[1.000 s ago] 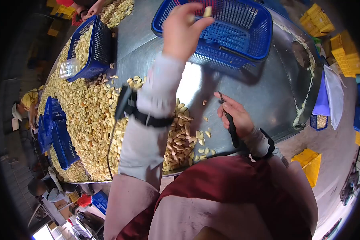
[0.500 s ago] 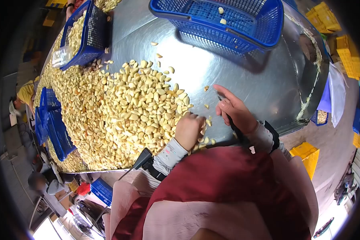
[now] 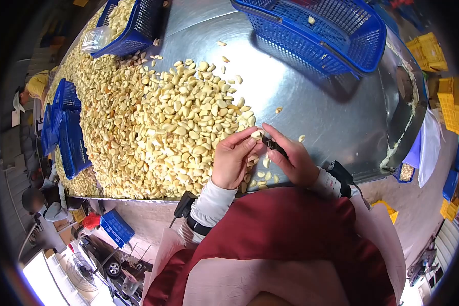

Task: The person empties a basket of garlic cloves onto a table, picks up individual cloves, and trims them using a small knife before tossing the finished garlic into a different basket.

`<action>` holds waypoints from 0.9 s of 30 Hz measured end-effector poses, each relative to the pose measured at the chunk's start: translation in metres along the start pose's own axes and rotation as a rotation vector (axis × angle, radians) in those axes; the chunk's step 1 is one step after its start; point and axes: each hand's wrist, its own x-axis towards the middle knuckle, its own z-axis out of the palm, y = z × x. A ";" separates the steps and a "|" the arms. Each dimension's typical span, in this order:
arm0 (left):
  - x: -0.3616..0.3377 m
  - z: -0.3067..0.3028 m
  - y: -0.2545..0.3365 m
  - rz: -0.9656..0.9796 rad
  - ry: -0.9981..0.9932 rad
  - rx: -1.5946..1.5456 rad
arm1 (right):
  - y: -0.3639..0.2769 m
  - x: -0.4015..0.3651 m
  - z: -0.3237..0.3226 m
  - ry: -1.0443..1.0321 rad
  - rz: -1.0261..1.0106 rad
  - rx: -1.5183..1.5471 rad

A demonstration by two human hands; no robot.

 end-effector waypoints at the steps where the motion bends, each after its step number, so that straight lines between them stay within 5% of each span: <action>1: -0.001 -0.001 -0.003 0.066 0.021 0.041 | 0.000 0.000 0.002 0.028 -0.061 -0.041; 8: -0.004 -0.003 -0.013 0.171 0.058 0.058 | -0.003 0.004 0.004 0.021 -0.074 -0.105; 11: -0.003 -0.007 -0.015 0.157 0.040 0.015 | 0.025 0.007 -0.002 0.106 -0.281 -0.157; 13: 0.006 -0.013 -0.014 0.099 -0.034 -0.055 | 0.024 0.003 -0.014 -0.075 0.450 0.883; 18: 0.019 -0.021 -0.012 -0.039 0.045 -0.117 | 0.015 -0.005 -0.014 -0.012 0.461 0.642; 20: 0.033 -0.049 -0.027 -0.023 -0.294 0.129 | 0.017 -0.004 -0.018 0.015 0.429 0.570; 22: 0.021 -0.033 -0.049 0.422 -0.152 1.370 | 0.017 -0.004 -0.021 0.026 0.424 0.532; 24: 0.013 -0.031 -0.063 0.394 -0.185 1.969 | 0.013 0.000 -0.021 0.019 0.435 0.521; 27: 0.019 -0.038 -0.061 0.411 -0.284 1.873 | 0.013 0.000 -0.025 -0.015 0.437 0.472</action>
